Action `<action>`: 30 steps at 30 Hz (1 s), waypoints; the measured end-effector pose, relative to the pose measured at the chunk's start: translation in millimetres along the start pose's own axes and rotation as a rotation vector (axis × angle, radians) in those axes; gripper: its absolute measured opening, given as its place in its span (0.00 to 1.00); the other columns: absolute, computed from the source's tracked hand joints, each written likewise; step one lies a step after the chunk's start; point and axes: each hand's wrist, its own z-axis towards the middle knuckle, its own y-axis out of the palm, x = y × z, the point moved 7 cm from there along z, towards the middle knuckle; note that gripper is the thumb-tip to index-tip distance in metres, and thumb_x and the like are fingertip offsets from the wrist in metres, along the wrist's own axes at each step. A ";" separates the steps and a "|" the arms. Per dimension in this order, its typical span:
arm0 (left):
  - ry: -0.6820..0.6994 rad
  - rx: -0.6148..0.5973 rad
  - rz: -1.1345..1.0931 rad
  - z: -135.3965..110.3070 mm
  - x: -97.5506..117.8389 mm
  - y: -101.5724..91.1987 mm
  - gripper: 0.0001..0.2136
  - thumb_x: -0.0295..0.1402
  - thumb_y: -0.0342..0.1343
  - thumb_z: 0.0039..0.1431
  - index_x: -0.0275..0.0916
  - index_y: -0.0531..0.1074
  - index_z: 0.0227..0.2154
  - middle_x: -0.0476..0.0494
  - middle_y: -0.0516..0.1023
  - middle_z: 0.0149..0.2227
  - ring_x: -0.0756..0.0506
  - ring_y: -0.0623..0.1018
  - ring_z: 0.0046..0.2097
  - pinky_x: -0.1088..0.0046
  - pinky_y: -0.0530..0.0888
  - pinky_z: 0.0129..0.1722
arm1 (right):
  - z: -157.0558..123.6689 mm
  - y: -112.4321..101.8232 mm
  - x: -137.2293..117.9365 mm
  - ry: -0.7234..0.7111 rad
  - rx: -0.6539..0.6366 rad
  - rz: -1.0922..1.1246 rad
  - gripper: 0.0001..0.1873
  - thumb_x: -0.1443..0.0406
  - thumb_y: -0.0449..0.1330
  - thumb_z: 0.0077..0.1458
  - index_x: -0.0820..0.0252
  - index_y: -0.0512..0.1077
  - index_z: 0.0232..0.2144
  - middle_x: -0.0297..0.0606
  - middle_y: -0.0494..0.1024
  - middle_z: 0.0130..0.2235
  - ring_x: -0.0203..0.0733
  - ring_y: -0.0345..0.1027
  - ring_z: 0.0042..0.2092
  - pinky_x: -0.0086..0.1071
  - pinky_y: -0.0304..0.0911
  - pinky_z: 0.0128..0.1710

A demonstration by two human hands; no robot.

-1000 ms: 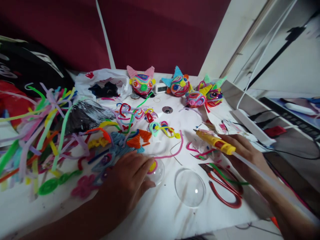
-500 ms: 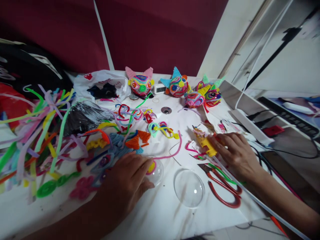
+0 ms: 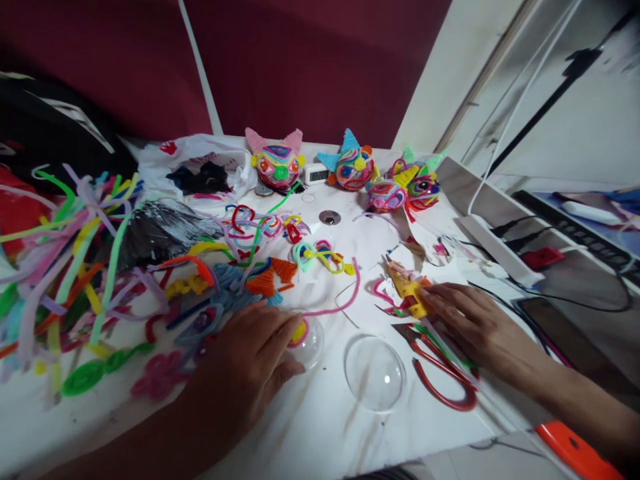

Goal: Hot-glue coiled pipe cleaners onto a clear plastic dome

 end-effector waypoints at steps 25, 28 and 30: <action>0.029 0.020 0.010 1.5 1.7 -0.4 0.14 0.34 0.48 0.66 0.28 0.68 0.48 0.36 0.73 0.44 0.40 0.71 0.47 0.60 0.65 0.53 | 57.7 -36.4 66.8 0.464 0.127 0.265 0.17 0.53 0.54 0.59 0.59 0.74 0.33 0.36 0.76 0.26 0.34 0.63 0.24 0.30 0.59 0.25; 0.032 0.018 0.018 0.6 1.4 -0.6 0.15 0.36 0.47 0.67 0.29 0.68 0.48 0.37 0.73 0.44 0.41 0.71 0.47 0.62 0.65 0.53 | 37.0 -42.2 82.8 0.511 0.130 0.195 0.18 0.51 0.54 0.58 0.59 0.75 0.32 0.37 0.77 0.26 0.34 0.65 0.23 0.29 0.58 0.22; 0.027 0.008 0.024 -0.6 0.3 0.4 0.15 0.36 0.46 0.67 0.31 0.67 0.48 0.38 0.73 0.44 0.41 0.70 0.48 0.62 0.65 0.53 | 20.4 -42.1 94.0 0.540 0.168 0.126 0.18 0.52 0.56 0.57 0.59 0.75 0.29 0.38 0.77 0.24 0.36 0.65 0.22 0.30 0.58 0.21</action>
